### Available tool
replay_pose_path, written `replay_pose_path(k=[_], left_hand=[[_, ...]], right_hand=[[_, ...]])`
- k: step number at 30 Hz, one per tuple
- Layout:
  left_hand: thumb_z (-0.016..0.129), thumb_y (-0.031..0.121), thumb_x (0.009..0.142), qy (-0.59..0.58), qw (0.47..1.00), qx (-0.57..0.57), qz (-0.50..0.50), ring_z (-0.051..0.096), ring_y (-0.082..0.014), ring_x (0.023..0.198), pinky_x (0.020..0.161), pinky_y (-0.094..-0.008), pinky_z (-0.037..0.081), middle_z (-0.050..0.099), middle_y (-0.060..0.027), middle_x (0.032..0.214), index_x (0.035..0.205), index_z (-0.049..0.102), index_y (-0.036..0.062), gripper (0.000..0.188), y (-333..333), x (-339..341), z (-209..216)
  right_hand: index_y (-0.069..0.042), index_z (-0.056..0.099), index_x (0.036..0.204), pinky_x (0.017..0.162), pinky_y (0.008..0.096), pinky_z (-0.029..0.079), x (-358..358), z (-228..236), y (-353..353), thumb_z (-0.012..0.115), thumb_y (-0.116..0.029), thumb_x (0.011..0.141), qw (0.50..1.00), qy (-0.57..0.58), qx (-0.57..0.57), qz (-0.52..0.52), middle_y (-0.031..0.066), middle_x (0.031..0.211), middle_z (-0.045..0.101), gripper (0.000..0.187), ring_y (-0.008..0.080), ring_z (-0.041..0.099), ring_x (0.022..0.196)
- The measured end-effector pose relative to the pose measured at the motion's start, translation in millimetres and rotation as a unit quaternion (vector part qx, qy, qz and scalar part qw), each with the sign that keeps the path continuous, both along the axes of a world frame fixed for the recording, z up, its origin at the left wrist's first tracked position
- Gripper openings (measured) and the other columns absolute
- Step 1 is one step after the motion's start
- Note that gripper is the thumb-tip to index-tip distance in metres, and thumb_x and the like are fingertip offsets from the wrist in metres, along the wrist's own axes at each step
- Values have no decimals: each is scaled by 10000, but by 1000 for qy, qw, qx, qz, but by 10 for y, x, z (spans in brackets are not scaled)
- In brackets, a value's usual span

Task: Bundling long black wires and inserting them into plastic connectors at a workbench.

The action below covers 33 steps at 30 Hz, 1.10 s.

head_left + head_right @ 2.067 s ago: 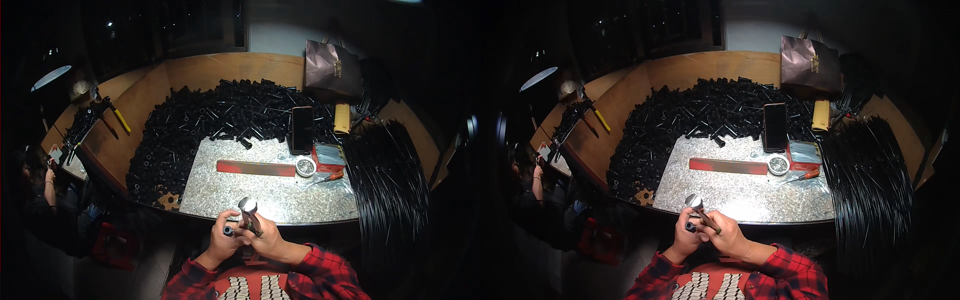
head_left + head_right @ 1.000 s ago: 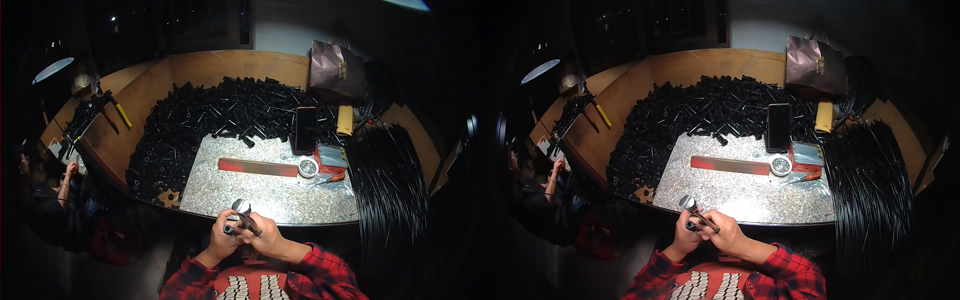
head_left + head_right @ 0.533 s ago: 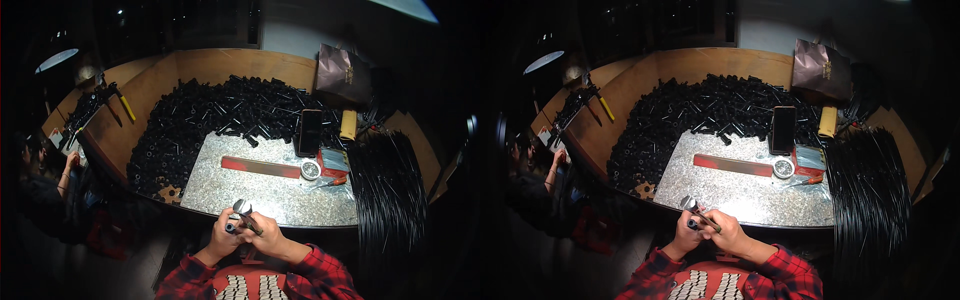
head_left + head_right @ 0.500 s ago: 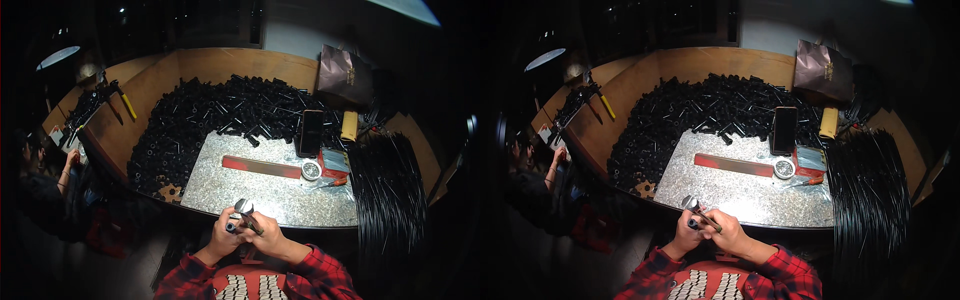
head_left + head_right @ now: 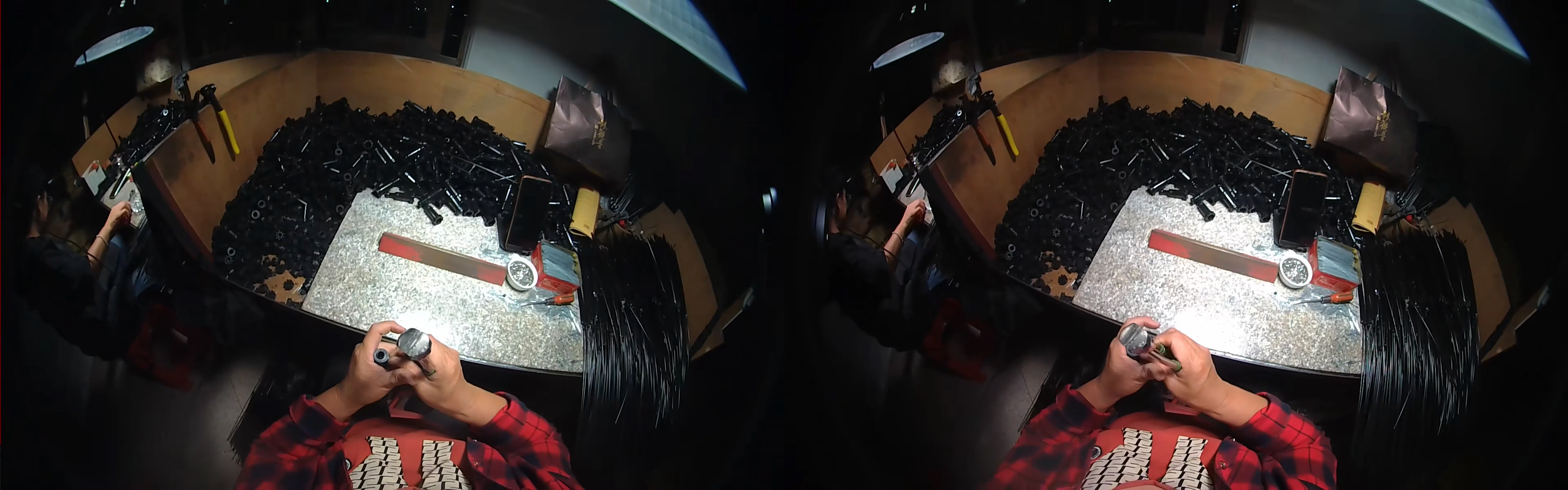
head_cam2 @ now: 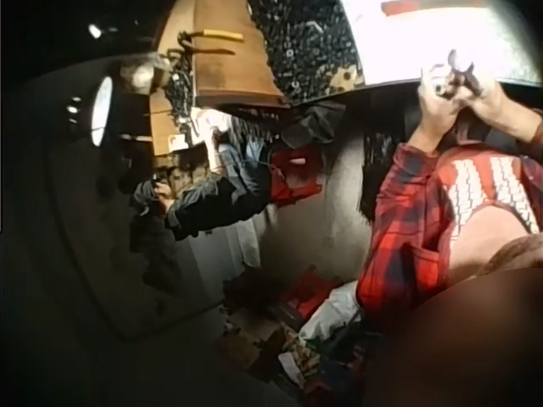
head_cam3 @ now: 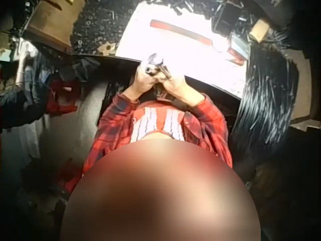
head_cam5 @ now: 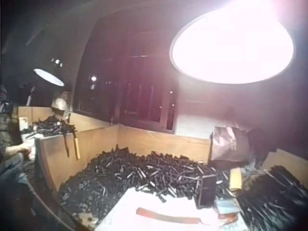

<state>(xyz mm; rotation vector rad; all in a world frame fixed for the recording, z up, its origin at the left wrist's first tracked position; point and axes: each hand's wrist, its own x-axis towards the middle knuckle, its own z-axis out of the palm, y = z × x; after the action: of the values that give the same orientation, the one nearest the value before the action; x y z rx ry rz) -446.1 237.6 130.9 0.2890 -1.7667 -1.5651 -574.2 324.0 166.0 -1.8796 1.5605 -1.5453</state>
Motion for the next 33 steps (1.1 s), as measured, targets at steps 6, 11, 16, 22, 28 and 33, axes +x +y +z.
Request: replay_pose_path(k=[6, 11, 16, 22, 28, 33], left_hand=[[819, 496, 617, 4, 1000, 19, 5, 547, -58, 626, 588, -214, 446, 600, -6, 674, 1237, 396, 6, 896, -114, 60, -69], [825, 521, 565, -19, 999, 26, 11, 408, -6, 557, 514, -169, 325, 454, 65, 606, 1223, 399, -4, 944, -229, 146, -23], [854, 395, 601, 38, 995, 91, 15, 447, -24, 520, 499, -162, 368, 415, 63, 599, 1222, 355, -22, 899, -367, 277, -137], [821, 516, 553, 29, 990, 136, 39, 408, -9, 543, 507, -163, 331, 409, 72, 600, 1176, 407, -18, 919, -338, 325, -85], [818, 559, 524, -34, 995, 88, 22, 373, 15, 607, 526, -155, 249, 444, 94, 633, 1075, 484, 19, 841, -224, 193, -19], [829, 515, 579, -39, 995, 83, 39, 376, 11, 606, 526, -152, 253, 460, 84, 623, 1085, 462, 17, 799, -191, 159, 4]], right_hand=[[-10, 539, 984, 611, 283, 467, -9, -15, -190, 757, -116, 768, 980, -109, 167, 5, 84, 756, 573, 325, 150, 554, 650], [-10, 522, 1001, 632, 226, 422, -69, 177, -210, 766, -171, 778, 940, -182, 282, 51, -9, 797, 515, 368, 71, 483, 712], [-24, 485, 1230, 670, 312, 474, -275, 330, 85, 725, -146, 797, 938, 20, 344, 22, 80, 856, 557, 510, 151, 567, 730], [-86, 475, 1346, 552, 382, 477, -338, 410, 430, 705, -33, 694, 900, 360, 246, -11, 127, 777, 525, 694, 294, 579, 636], [-102, 500, 1345, 457, 381, 416, -283, 255, 467, 653, -10, 721, 898, 399, 181, -45, 99, 709, 451, 649, 245, 512, 526], [-98, 507, 1332, 514, 366, 401, -340, 161, 444, 656, -13, 719, 889, 435, 116, -86, 97, 747, 462, 637, 242, 501, 608]])
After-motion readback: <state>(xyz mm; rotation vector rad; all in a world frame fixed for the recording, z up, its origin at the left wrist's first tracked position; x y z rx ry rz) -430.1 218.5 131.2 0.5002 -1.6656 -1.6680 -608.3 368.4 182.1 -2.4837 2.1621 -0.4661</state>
